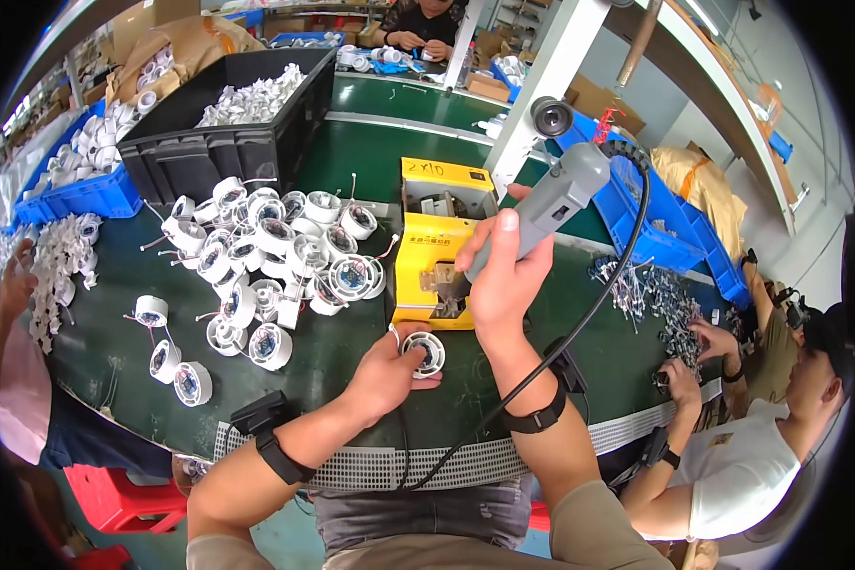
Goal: The person picks up a white camera housing and a circuit board, inserts the board into the housing, and secures it with a power screwdriver. They then place the assembled unit into a pile and repeat the process.
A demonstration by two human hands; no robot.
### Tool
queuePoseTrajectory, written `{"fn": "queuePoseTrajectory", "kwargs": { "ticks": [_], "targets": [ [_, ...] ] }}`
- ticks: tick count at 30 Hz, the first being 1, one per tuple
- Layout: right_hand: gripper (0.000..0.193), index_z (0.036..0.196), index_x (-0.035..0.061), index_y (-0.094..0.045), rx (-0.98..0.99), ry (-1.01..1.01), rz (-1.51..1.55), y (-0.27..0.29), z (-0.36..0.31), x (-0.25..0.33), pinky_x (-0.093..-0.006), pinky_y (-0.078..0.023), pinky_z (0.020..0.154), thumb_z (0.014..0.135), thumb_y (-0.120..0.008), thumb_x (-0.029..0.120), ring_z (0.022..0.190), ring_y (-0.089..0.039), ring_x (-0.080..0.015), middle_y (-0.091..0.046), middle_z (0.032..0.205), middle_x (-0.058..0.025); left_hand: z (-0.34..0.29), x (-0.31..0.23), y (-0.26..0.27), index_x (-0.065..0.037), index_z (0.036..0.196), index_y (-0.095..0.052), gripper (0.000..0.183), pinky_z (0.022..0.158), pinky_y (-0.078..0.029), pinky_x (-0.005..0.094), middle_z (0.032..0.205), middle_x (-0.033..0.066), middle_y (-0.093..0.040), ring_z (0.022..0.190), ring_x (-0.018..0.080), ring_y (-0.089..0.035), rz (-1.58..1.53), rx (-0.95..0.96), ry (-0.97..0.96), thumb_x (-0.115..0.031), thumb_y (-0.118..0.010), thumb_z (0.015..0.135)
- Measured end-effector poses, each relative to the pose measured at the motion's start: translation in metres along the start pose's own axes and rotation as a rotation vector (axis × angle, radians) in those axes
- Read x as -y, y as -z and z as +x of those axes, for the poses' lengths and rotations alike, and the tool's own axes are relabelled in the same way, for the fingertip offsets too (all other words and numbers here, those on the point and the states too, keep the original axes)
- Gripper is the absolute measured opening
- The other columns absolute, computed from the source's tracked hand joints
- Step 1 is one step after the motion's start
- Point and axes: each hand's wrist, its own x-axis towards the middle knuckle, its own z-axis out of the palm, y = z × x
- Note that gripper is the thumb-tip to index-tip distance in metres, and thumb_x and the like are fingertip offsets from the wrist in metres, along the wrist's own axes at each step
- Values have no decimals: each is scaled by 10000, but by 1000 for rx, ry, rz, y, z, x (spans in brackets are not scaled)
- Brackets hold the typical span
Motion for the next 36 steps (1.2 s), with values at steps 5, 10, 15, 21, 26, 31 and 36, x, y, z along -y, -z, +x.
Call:
{"fn": "queuePoseTrajectory", "kwargs": {
  "ticks": [5,10,15,21,26,31,36],
  "targets": [
    [380,1233,-21,-415,0,-8,-1,1,0,-3,-272,-423,501,996,-484,268,503,-505,-127,-506,630,-47,1,1,1,-2,1309,-443,328,824,-597,373,1067,129,-574,863,252,-663,15,-1,-10,-25,-421,983],
    [327,1167,-10,-428,4,6,19,3,-1,-7,-272,-422,501,993,-490,261,498,-508,-128,-509,633,-53,0,0,-1,1,1307,-442,324,817,-600,371,1072,131,-569,861,252,-663,24,3,-13,-28,-419,985],
    [324,1163,-2,-410,75,-30,33,8,-7,-1,-282,-431,494,993,-489,261,495,-507,-140,-512,652,-67,0,0,1,4,1308,-434,324,814,-602,372,1092,139,-563,863,262,-665,19,-8,0,-29,-411,986],
    [416,1205,-4,-368,122,-98,118,26,-40,14,-293,-448,489,989,-477,335,508,-509,-160,-503,679,-85,-2,-3,0,12,1280,-436,292,827,-597,371,1121,139,-559,890,260,-663,32,-14,-2,-46,-404,995],
    [511,1243,-15,-338,215,-101,142,28,-53,11,-294,-461,501,984,-481,400,515,-515,-161,-516,698,-90,-3,-1,1,12,1265,-470,292,789,-597,331,1072,122,-580,860,193,-647,24,4,-10,-51,-421,983],
    [568,1254,-15,-330,231,-119,169,28,-55,7,-294,-476,521,964,-531,430,535,-541,-158,-541,714,-90,-4,-1,0,0,1257,-483,285,810,-594,313,1073,111,-577,880,187,-649,51,20,-72,-54,-416,985],
    [566,1254,-16,-338,222,-154,170,24,-56,9,-293,-477,528,964,-531,432,538,-544,-155,-545,713,-86,-5,-2,-1,11,1267,-470,294,821,-593,310,1073,113,-578,895,183,-647,68,32,-79,-58,-410,988]
  ]
}}
